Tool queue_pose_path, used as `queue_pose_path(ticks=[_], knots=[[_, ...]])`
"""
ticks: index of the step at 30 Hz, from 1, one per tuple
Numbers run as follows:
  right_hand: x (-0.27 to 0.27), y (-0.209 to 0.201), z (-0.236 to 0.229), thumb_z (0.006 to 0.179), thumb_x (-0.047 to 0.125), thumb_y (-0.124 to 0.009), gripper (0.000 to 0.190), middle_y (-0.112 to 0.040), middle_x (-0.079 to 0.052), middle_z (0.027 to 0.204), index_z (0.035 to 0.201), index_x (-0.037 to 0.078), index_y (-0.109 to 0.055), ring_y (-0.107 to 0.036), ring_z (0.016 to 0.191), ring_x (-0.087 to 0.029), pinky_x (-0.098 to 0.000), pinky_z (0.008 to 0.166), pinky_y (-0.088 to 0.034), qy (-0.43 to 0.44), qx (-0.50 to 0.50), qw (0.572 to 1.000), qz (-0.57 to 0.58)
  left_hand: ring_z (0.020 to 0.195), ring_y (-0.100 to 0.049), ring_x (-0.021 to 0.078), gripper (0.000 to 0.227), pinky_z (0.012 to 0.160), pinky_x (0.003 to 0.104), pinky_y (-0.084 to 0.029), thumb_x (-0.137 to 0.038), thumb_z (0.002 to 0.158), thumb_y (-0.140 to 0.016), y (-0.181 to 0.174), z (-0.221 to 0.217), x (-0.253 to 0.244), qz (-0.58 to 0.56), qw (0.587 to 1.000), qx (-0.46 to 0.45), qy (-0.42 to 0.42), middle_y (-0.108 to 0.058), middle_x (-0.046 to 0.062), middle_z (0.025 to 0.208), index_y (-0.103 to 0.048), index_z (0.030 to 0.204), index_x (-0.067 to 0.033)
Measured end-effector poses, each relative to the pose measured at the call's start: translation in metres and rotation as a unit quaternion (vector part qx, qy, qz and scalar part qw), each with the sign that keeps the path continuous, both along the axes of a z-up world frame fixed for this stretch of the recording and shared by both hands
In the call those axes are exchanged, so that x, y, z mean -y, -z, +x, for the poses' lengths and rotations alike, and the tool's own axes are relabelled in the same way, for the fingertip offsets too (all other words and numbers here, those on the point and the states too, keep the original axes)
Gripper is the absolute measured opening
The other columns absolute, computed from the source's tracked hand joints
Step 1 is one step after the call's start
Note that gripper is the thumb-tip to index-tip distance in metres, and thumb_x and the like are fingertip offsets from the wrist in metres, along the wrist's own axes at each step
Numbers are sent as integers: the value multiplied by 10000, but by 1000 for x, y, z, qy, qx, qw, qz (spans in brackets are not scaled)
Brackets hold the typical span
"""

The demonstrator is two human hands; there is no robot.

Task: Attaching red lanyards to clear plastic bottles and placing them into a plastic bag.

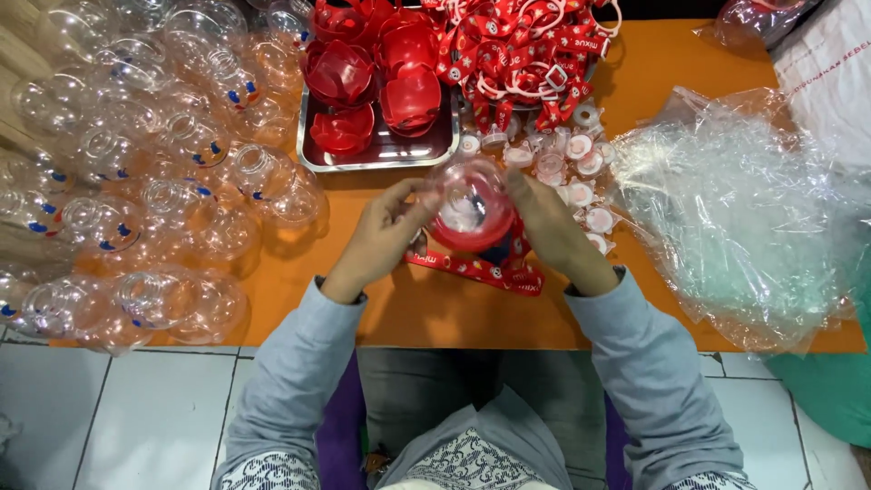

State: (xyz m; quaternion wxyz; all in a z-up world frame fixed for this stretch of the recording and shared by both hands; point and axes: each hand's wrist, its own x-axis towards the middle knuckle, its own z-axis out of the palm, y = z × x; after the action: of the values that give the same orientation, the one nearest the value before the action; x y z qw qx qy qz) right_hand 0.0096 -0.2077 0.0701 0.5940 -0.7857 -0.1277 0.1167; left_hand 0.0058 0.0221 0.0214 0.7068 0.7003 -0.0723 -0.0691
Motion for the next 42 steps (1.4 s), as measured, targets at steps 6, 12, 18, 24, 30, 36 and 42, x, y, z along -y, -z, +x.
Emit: queue_pose_path(ticks=[6,12,18,24,30,36,42], knots=[[-9,14,31,1044,619,-442,560,-706,-126,710,932,120,-669,-721,596,-219,-273,596,-563,15,-47,996,69,412,-635,156,526,347,214,-499,-552,1011,-515,-21,18,-1,52,997,-8,-61,-678,192,617,-646,924,-51],[-17,61,67,1060,661,-362,672,-688,-121,667,889,104,-696,-726,592,-213,-252,546,-513,-9,-2,999,35,387,-628,178,566,335,229,-497,-567,1009,-548,-5,33,-11,76,992,9,-96,-652,203,578,-672,925,-21],[-23,76,71,1079,621,-364,646,-685,-111,681,931,103,-721,-730,628,-210,-268,578,-500,-12,2,999,33,398,-608,158,527,361,223,-501,-553,1009,-561,-6,31,-15,66,993,5,-100,-630,175,575,-656,900,-46],[-25,72,69,1087,620,-286,699,-678,-118,616,979,104,-745,-716,667,-239,-293,612,-482,-19,18,1000,-2,431,-631,165,538,390,236,-523,-555,1025,-537,6,34,-20,69,991,43,-108,-643,161,604,-666,867,-57],[-13,60,58,1102,572,-314,637,-725,-194,835,1130,115,-757,-688,900,-307,-428,873,-506,37,97,993,-56,668,-677,303,678,574,437,-542,-595,1072,-368,68,57,-36,179,954,189,-151,-651,229,730,-702,934,-21],[-1,54,39,1143,380,-403,489,-687,-199,986,1218,6,-709,-652,1038,-351,-464,973,-475,68,256,963,-43,1097,-647,453,850,954,554,-511,-721,1023,-298,23,27,-22,156,919,308,-192,-629,299,1176,-540,1382,11],[30,63,18,1075,236,-584,279,-650,-187,912,1167,9,-717,-674,905,-345,-415,802,-544,86,301,947,-71,1155,-599,425,876,1024,496,-469,-726,983,-319,24,-3,-3,193,760,534,-318,-621,219,1205,-634,1218,57]])
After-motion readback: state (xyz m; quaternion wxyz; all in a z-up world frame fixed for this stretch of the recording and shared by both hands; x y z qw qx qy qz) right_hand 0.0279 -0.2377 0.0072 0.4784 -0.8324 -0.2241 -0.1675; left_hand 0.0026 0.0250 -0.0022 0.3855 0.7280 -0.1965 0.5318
